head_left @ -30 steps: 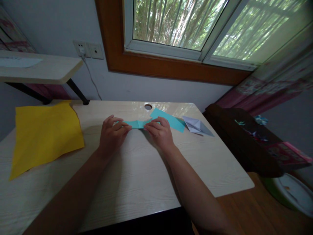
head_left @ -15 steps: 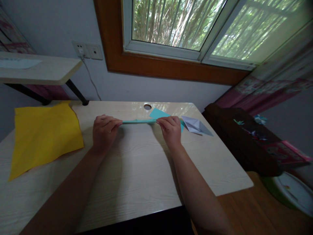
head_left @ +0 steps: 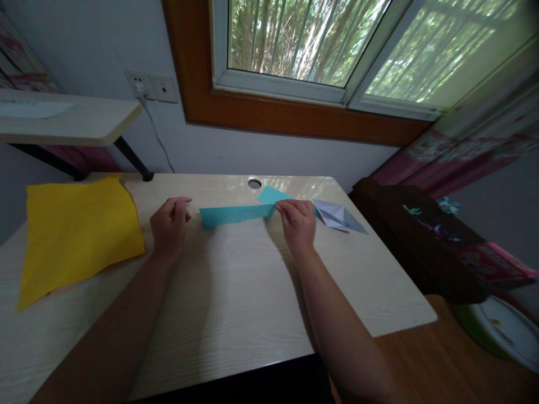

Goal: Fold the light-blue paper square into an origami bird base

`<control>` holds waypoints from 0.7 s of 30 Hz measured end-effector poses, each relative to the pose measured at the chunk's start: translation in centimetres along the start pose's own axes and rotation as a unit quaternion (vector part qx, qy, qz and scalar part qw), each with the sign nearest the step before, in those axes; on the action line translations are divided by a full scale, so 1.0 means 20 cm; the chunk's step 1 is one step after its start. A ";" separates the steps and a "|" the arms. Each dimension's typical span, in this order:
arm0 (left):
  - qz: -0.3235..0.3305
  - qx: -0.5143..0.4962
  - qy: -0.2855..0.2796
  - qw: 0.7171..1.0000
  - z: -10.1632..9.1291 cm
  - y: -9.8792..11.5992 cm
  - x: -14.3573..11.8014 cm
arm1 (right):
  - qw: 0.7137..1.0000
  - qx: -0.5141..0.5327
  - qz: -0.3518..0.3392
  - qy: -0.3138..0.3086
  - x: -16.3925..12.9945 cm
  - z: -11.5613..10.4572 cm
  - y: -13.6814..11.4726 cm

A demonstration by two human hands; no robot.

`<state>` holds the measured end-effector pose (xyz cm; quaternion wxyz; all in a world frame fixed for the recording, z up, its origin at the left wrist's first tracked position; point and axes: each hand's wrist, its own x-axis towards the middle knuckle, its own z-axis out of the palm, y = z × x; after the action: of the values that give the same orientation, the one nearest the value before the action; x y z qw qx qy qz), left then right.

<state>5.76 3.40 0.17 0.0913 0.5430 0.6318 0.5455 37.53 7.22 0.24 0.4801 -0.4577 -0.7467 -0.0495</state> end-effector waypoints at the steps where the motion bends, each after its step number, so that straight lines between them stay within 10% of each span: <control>1: -0.008 -0.005 -0.014 1.000 0.01 0.01 -0.01 | 1.000 0.001 -0.002 0.001 0.00 0.00 0.00; 12: -0.003 0.011 -0.127 0.992 0.02 0.05 -0.04 | 1.000 -0.017 -0.015 0.007 0.00 0.00 -0.01; 21: -0.037 -0.099 -0.101 0.989 0.06 -0.01 -0.03 | 1.000 -0.019 -0.015 0.003 0.00 0.00 -0.02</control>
<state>6.77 3.68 -0.75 0.2282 0.5603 0.5817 0.5437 37.27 7.07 0.36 0.4724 -0.4552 -0.7512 -0.0723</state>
